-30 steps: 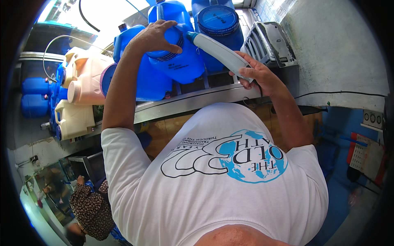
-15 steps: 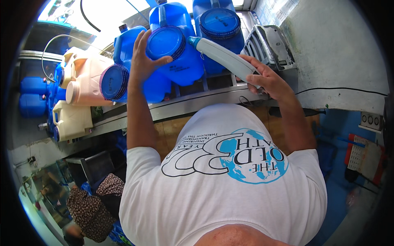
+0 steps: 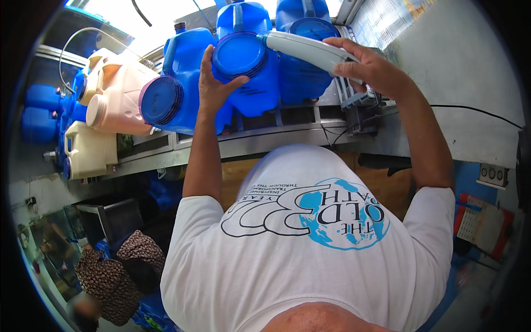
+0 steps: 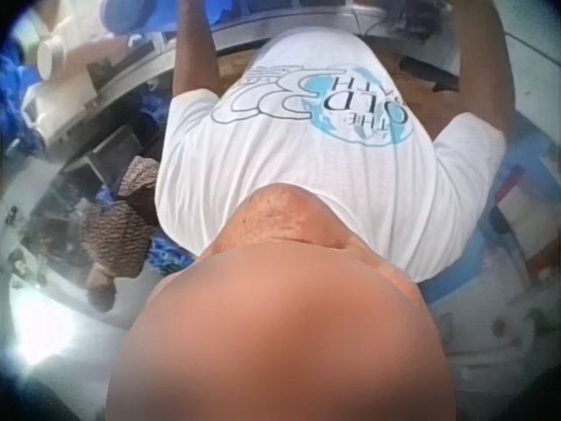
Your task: The person fills several blue plastic jerrycans with liquid from a spigot, then uses a handheld device to apply a seal or label to each container's cap. The person handles the containers one at a time, secures the caps, and places them on a metal rack.
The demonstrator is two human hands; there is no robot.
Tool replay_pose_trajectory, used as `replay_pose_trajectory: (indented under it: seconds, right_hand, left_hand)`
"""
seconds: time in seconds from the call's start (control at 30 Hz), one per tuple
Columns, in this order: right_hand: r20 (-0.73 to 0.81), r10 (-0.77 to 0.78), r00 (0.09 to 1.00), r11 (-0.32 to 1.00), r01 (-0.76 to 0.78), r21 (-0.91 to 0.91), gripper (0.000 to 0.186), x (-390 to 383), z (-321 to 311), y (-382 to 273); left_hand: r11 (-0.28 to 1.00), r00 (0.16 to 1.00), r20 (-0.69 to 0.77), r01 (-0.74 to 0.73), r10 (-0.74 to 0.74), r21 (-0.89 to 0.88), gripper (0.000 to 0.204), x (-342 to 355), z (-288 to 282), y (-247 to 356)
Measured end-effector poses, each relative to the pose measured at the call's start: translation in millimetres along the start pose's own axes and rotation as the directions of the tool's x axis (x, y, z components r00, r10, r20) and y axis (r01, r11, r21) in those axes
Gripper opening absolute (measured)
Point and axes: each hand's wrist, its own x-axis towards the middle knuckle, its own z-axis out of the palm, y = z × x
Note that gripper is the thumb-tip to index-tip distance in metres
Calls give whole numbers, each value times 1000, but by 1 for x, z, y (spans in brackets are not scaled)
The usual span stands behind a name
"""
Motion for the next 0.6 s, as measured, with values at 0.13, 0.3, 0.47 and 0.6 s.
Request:
replay_pose_trajectory:
  seconds: [0.13,0.3,0.47,0.6]
  right_hand:
    - [-40,-15,999,985,8,-170,70,25,-5,-24]
    - [40,-29,999,960,39,-278,71,60,-8,-45]
    - [21,-23,1000,929,29,-370,70,62,-19,-52]
    - [-50,39,998,892,-58,-448,68,34,-41,-52]
  left_hand:
    - [997,998,28,-50,52,-61,135,2,2,-4]
    - [993,995,63,-73,79,-97,145,7,7,-9]
    - [991,993,30,-110,113,-74,149,8,10,-14]
    - [982,991,78,-92,106,-165,149,12,3,-15]
